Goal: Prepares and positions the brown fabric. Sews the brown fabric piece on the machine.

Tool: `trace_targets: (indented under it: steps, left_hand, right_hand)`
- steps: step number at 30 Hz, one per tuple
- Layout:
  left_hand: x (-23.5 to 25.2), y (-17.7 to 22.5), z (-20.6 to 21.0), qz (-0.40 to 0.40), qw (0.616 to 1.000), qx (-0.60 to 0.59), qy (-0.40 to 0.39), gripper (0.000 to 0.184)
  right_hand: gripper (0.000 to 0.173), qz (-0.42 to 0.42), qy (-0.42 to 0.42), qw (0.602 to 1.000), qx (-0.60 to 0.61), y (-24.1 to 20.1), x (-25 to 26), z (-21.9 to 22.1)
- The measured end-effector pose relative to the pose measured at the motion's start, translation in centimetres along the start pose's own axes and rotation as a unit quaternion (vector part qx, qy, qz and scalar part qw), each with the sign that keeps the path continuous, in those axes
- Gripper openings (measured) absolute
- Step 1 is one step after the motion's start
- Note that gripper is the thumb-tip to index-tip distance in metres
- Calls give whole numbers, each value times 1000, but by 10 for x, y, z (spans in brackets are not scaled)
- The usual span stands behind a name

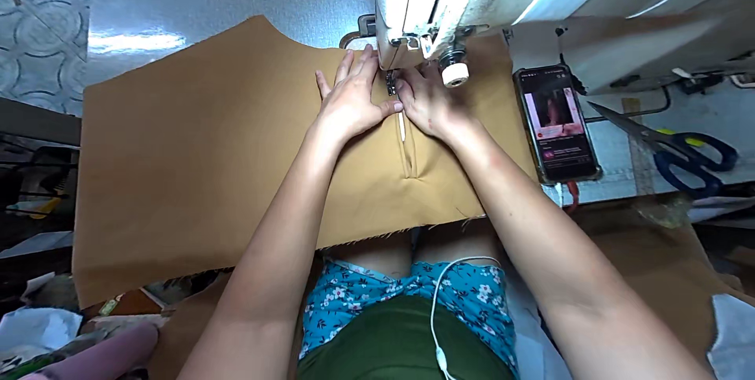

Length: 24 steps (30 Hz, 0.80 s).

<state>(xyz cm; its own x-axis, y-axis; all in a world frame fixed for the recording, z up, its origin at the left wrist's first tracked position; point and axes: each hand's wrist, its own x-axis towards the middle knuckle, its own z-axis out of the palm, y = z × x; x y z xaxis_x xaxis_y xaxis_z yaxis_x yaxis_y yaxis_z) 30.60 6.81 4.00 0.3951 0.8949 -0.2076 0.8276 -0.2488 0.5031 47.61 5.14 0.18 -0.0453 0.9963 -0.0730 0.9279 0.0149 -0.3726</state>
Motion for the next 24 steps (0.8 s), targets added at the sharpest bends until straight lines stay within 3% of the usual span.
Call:
trace_targets:
  steps: [2, 5, 7, 10, 12, 14, 16, 18, 19, 24]
  left_hand:
    - [-21, 4, -10, -34, 999, 10, 41, 72]
    - [-51, -8, -19, -125, 985, 20, 116, 64]
    - [-50, -32, -15, -141, 985, 24, 100, 68]
    - [-58, -35, -17, -41, 991, 99, 77, 63]
    - [-89, -15, -5, 124, 979, 123, 103, 48]
    - [-116, -1, 26, 263, 954, 85, 116, 48]
    - [-135, -2, 56, 295, 947, 64, 109, 34]
    - [-141, -6, 62, 297, 938, 66, 164, 15]
    - [-142, -4, 58, 301, 932, 66, 192, 16]
    - [-146, 14, 32, 328, 903, 64, 269, 22]
  right_hand:
    - [59, 13, 45, 998, -36, -16, -41, -16]
    - [38, -101, 116, 988, -8, -19, -118, -15]
    - [31, -166, 143, 976, 7, -12, -150, 8]
    - [25, -191, 179, 965, -12, -10, -154, 17]
    - [16, -208, 182, 961, -17, -12, -147, 12]
    - [15, -214, 168, 962, 4, -14, -145, 5]
    - [23, -213, 140, 967, 19, -12, -152, -3]
    - [36, -222, 131, 966, 6, -9, -161, -5]
    - [41, -226, 150, 962, -8, -9, -165, -5]
    - [19, -254, 346, 902, -39, -16, -144, 9]
